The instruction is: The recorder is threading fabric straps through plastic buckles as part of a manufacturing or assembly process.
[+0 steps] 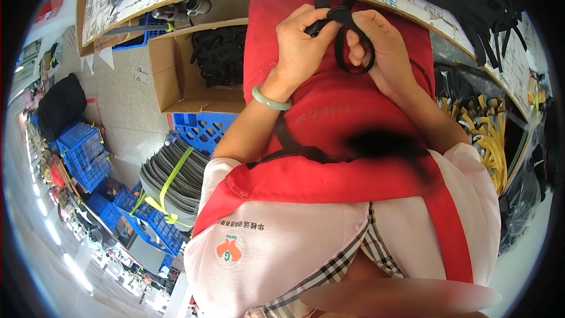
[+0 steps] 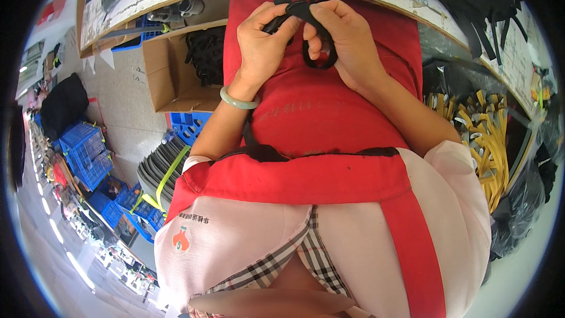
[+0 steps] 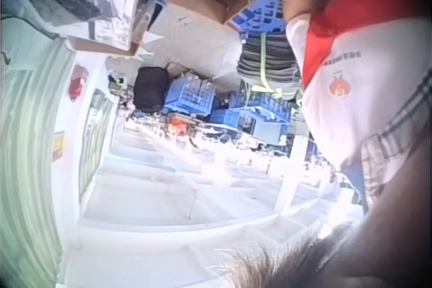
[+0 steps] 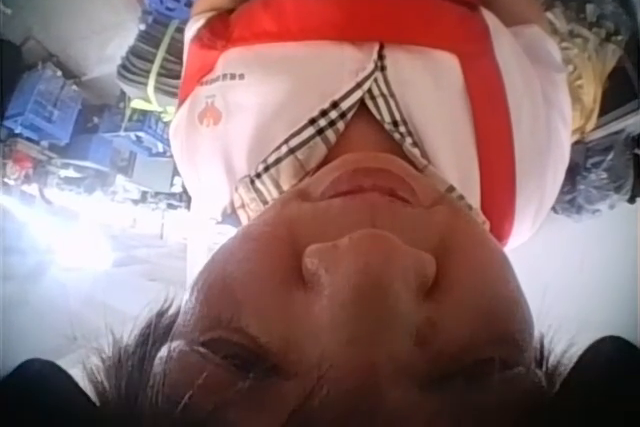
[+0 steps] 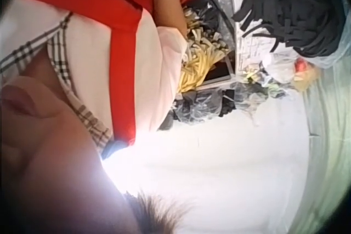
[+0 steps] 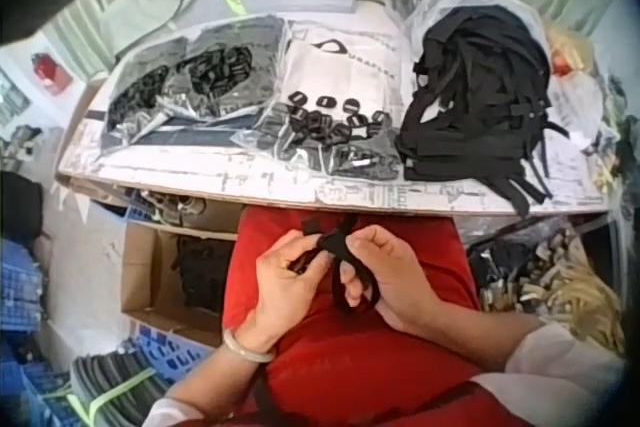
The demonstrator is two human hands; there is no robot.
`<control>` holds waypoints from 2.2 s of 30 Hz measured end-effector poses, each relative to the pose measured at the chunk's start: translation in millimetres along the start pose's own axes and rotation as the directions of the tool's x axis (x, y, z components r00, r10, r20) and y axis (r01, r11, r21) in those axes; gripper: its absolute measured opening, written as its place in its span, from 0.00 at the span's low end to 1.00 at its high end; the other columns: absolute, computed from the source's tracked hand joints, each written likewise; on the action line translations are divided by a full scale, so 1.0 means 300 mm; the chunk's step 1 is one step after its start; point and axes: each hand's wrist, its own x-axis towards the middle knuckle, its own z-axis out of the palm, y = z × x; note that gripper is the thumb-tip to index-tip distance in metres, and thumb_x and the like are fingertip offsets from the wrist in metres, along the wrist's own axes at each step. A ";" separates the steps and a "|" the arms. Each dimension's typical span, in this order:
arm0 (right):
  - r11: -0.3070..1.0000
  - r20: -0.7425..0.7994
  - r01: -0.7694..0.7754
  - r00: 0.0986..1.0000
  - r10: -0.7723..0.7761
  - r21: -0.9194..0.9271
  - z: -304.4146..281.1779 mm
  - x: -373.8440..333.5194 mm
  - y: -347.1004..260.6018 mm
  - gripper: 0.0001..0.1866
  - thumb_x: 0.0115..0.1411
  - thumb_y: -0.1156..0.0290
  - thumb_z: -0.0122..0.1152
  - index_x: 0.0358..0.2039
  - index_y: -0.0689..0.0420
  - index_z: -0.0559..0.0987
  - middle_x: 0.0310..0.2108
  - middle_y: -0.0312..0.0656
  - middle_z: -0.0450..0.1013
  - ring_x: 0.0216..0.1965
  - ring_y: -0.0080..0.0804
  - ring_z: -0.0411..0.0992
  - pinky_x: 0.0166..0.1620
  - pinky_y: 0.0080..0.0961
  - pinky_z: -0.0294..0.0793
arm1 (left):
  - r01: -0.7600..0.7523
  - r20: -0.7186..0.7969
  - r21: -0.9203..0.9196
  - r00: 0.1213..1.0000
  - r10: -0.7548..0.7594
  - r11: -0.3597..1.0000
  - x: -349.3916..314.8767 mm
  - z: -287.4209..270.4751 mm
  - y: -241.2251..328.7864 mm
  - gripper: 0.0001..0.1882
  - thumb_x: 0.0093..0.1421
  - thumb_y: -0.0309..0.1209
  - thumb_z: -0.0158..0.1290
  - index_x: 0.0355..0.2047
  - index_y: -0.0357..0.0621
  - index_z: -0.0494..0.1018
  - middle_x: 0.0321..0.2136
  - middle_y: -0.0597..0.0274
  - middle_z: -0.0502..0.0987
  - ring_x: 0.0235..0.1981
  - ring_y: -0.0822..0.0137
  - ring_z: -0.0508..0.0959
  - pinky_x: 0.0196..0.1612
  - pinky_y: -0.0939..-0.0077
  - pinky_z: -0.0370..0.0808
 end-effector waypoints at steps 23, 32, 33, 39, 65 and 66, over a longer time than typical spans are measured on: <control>0.982 0.009 0.118 0.993 -0.118 -0.147 0.008 0.041 0.044 0.16 0.65 0.70 0.53 0.50 0.63 0.67 0.23 0.40 0.72 0.19 0.21 0.68 0.24 0.17 0.70 | -0.158 0.026 0.221 0.987 0.156 0.962 -0.023 0.004 -0.023 0.07 0.48 0.20 0.60 0.29 0.38 0.78 0.22 0.58 0.74 0.23 0.66 0.75 0.27 0.76 0.71; 0.949 0.043 0.033 0.999 -0.021 -0.313 -0.005 0.042 0.049 0.15 0.65 0.72 0.52 0.50 0.61 0.68 0.24 0.40 0.73 0.18 0.18 0.65 0.22 0.15 0.65 | -0.087 -0.045 0.179 0.994 0.096 0.980 -0.017 -0.010 -0.037 0.06 0.49 0.21 0.60 0.30 0.38 0.79 0.22 0.58 0.73 0.22 0.63 0.74 0.26 0.74 0.71; 0.954 0.057 0.106 0.994 -0.093 -0.280 0.005 0.047 0.047 0.15 0.65 0.72 0.52 0.50 0.61 0.68 0.23 0.39 0.73 0.18 0.18 0.65 0.21 0.15 0.65 | -0.086 -0.046 0.181 0.994 0.096 0.980 -0.021 -0.005 -0.035 0.06 0.49 0.21 0.60 0.30 0.38 0.79 0.22 0.58 0.73 0.22 0.63 0.74 0.26 0.74 0.71; 0.960 0.020 0.127 0.992 -0.126 -0.251 0.000 0.044 0.058 0.15 0.65 0.72 0.51 0.51 0.62 0.67 0.24 0.39 0.72 0.18 0.19 0.65 0.21 0.16 0.65 | -0.102 -0.038 0.207 0.993 0.112 0.973 -0.014 0.001 -0.049 0.06 0.49 0.21 0.61 0.29 0.36 0.78 0.23 0.57 0.74 0.23 0.63 0.75 0.26 0.74 0.71; 0.611 0.305 0.525 0.848 -0.433 -0.592 -0.003 -0.025 -0.029 0.07 0.61 0.74 0.59 0.40 0.59 0.79 0.30 0.32 0.74 0.29 0.16 0.69 0.33 0.13 0.67 | 0.667 0.362 -0.523 0.738 -0.570 0.531 -0.014 -0.059 0.009 0.12 0.60 0.32 0.56 0.38 0.34 0.77 0.23 0.56 0.79 0.18 0.74 0.76 0.14 0.85 0.66; 0.705 0.248 0.454 0.891 -0.381 -0.545 0.012 -0.039 -0.041 0.07 0.61 0.74 0.59 0.40 0.60 0.79 0.29 0.32 0.73 0.27 0.16 0.69 0.31 0.12 0.67 | 0.623 0.315 -0.548 0.772 -0.552 0.558 -0.016 -0.057 0.013 0.11 0.59 0.30 0.57 0.38 0.34 0.77 0.24 0.56 0.79 0.19 0.74 0.76 0.16 0.85 0.68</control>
